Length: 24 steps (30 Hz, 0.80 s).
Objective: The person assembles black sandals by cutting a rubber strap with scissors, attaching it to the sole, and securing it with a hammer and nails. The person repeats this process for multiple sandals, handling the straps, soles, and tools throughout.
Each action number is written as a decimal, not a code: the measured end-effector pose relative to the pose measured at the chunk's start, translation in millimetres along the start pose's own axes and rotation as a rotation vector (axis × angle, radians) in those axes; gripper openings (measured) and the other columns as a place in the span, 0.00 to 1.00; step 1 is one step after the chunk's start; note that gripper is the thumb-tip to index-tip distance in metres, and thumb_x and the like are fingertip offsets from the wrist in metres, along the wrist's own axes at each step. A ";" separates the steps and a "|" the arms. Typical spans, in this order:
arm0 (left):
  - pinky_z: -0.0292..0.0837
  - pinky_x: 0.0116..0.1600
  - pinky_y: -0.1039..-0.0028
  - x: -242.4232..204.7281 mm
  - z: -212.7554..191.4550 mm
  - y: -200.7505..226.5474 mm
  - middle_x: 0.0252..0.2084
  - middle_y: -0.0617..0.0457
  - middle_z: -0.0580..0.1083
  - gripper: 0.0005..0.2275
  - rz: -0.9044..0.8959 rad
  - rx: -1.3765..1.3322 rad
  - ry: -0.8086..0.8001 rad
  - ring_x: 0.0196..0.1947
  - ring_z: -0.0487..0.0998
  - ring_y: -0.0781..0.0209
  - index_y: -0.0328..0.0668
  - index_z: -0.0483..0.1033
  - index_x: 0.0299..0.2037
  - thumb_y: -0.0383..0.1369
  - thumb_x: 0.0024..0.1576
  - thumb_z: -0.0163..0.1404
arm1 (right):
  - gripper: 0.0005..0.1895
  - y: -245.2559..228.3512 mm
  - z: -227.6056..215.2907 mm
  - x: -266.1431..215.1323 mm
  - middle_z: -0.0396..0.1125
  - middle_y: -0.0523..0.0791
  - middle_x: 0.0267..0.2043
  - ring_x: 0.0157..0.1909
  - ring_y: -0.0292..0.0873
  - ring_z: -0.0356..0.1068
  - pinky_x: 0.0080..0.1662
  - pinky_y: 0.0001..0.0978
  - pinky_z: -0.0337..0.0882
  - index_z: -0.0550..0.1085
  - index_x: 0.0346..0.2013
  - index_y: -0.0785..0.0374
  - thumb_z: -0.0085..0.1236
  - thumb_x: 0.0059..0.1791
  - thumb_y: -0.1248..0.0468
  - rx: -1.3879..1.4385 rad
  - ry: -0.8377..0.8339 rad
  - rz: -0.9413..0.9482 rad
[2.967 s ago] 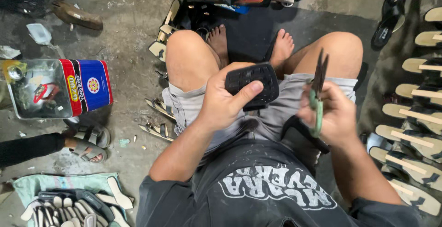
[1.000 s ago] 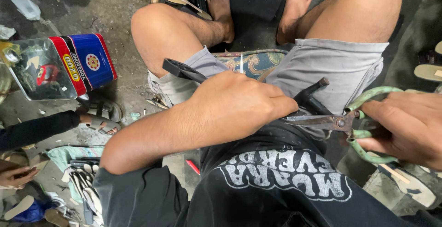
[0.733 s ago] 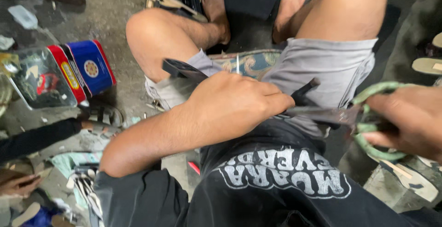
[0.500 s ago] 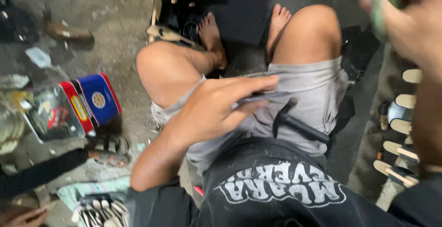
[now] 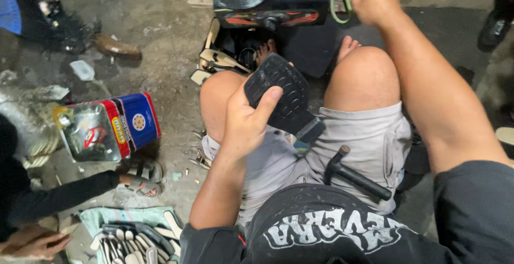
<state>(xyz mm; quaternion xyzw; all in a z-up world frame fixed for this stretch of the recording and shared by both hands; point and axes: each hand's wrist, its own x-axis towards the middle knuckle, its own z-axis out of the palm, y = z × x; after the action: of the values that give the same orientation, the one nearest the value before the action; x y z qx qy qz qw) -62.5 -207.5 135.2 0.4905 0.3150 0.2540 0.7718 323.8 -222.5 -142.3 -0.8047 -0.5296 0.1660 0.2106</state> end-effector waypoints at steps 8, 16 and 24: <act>0.72 0.64 0.72 46.9 -21.8 -0.4 0.57 0.50 0.76 0.18 0.159 0.118 0.155 0.56 0.77 0.65 0.27 0.71 0.62 0.32 0.65 0.53 | 0.11 -138.0 -140.3 -44.2 0.77 0.48 0.42 0.43 0.34 0.75 0.48 0.29 0.74 0.78 0.43 0.69 0.61 0.59 0.62 0.552 -0.040 -0.124; 0.75 0.54 0.52 237.3 -77.6 -25.4 0.53 0.44 0.74 0.19 0.366 -0.555 0.247 0.51 0.77 0.48 0.31 0.64 0.61 0.35 0.67 0.52 | 0.35 -236.6 -168.9 -13.8 0.70 0.56 0.56 0.57 0.63 0.69 0.50 0.53 0.69 0.71 0.60 0.64 0.77 0.42 0.58 -0.055 0.211 -0.402; 0.75 0.61 0.64 305.8 -159.5 -61.3 0.68 0.42 0.66 0.32 0.404 0.421 0.556 0.58 0.77 0.51 0.37 0.55 0.71 0.39 0.61 0.57 | 0.34 -154.7 -112.8 80.0 0.71 0.53 0.55 0.56 0.61 0.69 0.52 0.52 0.69 0.74 0.59 0.60 0.78 0.41 0.59 -0.028 0.284 -0.228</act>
<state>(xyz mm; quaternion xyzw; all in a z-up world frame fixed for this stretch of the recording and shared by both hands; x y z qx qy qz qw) 31.0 78.3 -44.5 0.6025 0.4542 0.4534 0.4744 288.7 -112.9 30.4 -0.7576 -0.5847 0.0182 0.2895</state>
